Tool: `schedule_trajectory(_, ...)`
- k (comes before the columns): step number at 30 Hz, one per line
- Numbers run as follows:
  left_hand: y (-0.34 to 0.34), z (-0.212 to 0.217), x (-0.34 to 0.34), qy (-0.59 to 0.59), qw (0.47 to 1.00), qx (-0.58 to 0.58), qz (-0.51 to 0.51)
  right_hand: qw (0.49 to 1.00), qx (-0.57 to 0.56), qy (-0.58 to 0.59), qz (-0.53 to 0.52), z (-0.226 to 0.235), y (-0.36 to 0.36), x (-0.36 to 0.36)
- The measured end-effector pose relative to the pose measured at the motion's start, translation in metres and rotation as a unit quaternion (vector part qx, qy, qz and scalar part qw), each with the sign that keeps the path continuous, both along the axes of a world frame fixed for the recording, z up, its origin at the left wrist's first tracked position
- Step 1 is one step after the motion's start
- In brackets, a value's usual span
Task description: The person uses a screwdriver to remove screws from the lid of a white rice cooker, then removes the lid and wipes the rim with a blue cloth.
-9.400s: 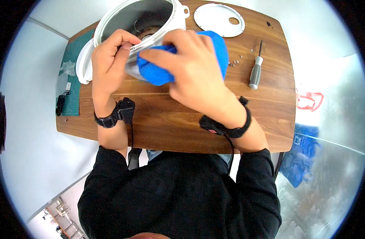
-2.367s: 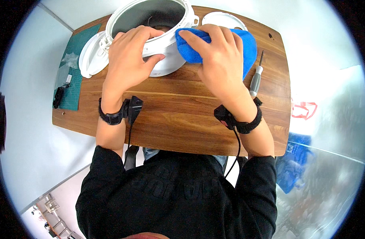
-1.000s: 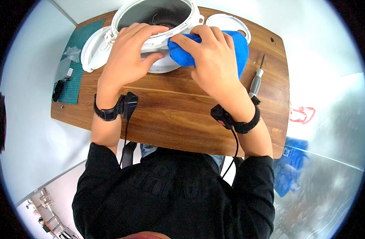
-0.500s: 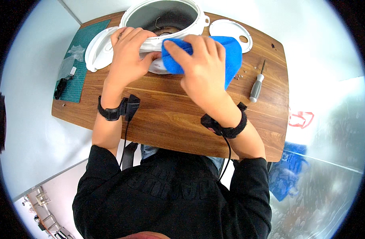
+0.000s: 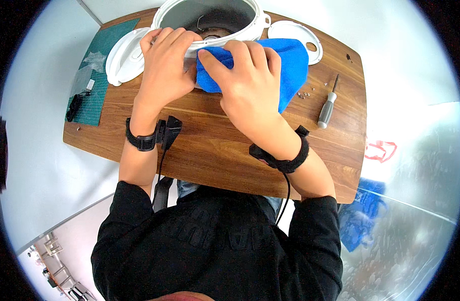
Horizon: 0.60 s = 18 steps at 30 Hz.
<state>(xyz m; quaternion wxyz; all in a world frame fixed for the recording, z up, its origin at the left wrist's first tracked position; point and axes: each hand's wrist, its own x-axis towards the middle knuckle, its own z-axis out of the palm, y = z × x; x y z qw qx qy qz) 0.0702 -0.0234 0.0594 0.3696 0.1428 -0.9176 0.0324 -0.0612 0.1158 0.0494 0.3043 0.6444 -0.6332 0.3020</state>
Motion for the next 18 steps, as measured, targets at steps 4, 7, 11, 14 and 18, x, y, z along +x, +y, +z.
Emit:
schedule_trajectory(4,0.0,0.001,0.002,-0.006,1.0,0.0,-0.004,1.0,0.014,-0.018,0.016,-0.001,0.005,-0.007)
schedule_trajectory(7,0.0,-0.001,0.002,0.003,1.0,0.001,-0.016,0.999,0.031,-0.026,0.01,-0.003,0.017,-0.019)
schedule_trajectory(11,-0.004,-0.001,0.001,-0.014,1.0,0.011,-0.008,0.998,0.02,-0.053,-0.005,-0.007,0.018,-0.03)
schedule_trajectory(14,-0.001,0.0,0.001,0.005,1.0,0.01,-0.014,0.998,0.023,-0.049,-0.021,-0.008,0.018,-0.04)
schedule_trajectory(18,-0.001,-0.001,-0.001,0.009,1.0,0.01,-0.017,0.998,0.019,-0.057,-0.025,-0.01,0.019,-0.039)
